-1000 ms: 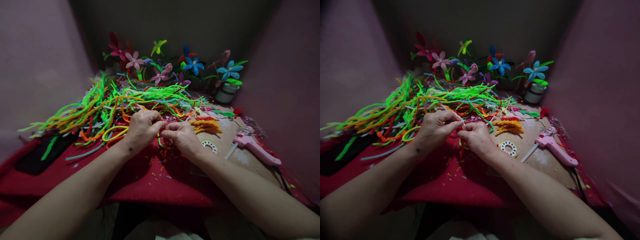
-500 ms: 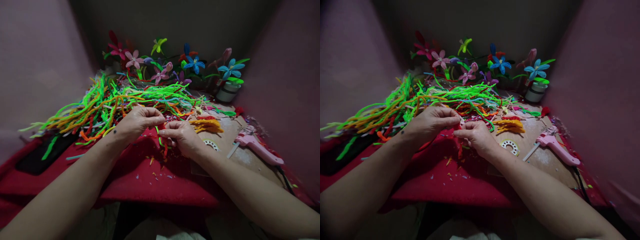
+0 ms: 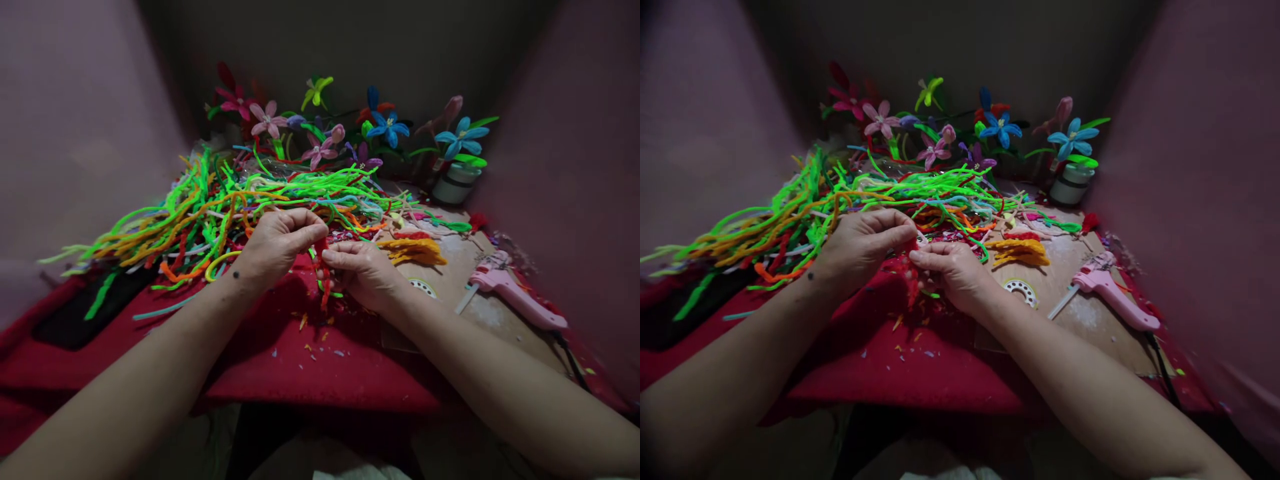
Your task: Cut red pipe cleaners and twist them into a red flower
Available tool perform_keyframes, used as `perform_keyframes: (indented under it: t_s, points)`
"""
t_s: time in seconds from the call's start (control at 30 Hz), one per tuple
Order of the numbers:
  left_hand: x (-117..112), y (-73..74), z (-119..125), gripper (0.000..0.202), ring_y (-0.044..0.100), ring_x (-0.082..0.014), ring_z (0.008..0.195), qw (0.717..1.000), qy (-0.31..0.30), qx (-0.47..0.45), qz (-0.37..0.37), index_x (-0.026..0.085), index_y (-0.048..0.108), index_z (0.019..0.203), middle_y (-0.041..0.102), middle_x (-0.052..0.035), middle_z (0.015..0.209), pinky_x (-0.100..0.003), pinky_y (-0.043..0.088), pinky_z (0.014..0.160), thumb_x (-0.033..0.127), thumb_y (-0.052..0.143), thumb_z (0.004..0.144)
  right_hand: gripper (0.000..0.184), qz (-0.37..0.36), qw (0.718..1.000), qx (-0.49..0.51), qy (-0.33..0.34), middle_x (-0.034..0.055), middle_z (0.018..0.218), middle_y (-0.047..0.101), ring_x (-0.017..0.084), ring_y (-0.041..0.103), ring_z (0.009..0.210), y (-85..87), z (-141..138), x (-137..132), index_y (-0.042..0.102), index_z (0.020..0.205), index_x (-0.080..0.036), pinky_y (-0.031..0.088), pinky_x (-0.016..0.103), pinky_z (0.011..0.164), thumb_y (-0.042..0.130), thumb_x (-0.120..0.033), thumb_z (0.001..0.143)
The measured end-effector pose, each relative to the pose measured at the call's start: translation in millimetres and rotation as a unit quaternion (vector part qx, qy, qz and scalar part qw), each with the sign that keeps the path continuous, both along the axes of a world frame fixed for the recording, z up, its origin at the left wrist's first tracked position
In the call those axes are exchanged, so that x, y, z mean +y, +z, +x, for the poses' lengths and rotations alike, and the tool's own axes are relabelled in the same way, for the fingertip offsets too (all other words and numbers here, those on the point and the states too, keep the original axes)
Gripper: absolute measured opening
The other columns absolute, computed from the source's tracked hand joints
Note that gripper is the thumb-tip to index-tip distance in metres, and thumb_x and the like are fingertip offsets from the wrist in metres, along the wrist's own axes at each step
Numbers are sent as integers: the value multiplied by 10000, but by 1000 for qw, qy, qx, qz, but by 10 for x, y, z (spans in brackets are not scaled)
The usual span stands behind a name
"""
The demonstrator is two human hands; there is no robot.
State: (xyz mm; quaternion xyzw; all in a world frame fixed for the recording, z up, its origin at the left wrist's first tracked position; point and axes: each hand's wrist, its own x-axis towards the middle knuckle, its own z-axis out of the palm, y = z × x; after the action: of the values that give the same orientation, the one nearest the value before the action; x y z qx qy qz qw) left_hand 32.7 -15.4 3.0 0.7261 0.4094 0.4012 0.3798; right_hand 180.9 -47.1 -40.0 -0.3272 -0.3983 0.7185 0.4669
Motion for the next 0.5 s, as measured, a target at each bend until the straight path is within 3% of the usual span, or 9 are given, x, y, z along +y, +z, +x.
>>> perform_keyframes:
  t_s: [0.13,0.27,0.4,0.5]
  points:
    - [-28,1,37,142,487,-99,573,999,31,18,29,155,640,679,615,3,656,-217,382,536,277,607,745,211,-22,999,-14,-34,-24,582,576,80,518,514,4,-9,4,597,633,-143,362,209,494,777,-242,584]
    - [-28,8,39,158,504,-101,592,999,33,21,21,147,643,707,631,-6,679,-216,396,550,293,601,752,175,42,993,-76,-78,-25,564,566,67,458,487,9,-10,-9,618,624,-141,325,218,482,741,-266,625]
    - [58,33,-31,261,512,-106,597,996,-50,47,-58,143,649,824,625,-3,699,-220,390,548,358,680,680,193,116,973,-129,-153,-33,537,540,60,387,469,35,-11,-14,603,603,-145,282,228,469,669,-298,700]
    - [88,39,-64,228,472,-103,544,981,-120,126,-80,140,634,689,557,15,582,-229,361,528,360,686,660,198,125,961,-152,-195,-37,522,526,67,391,476,54,-14,-6,581,585,-152,285,232,477,653,-295,701]
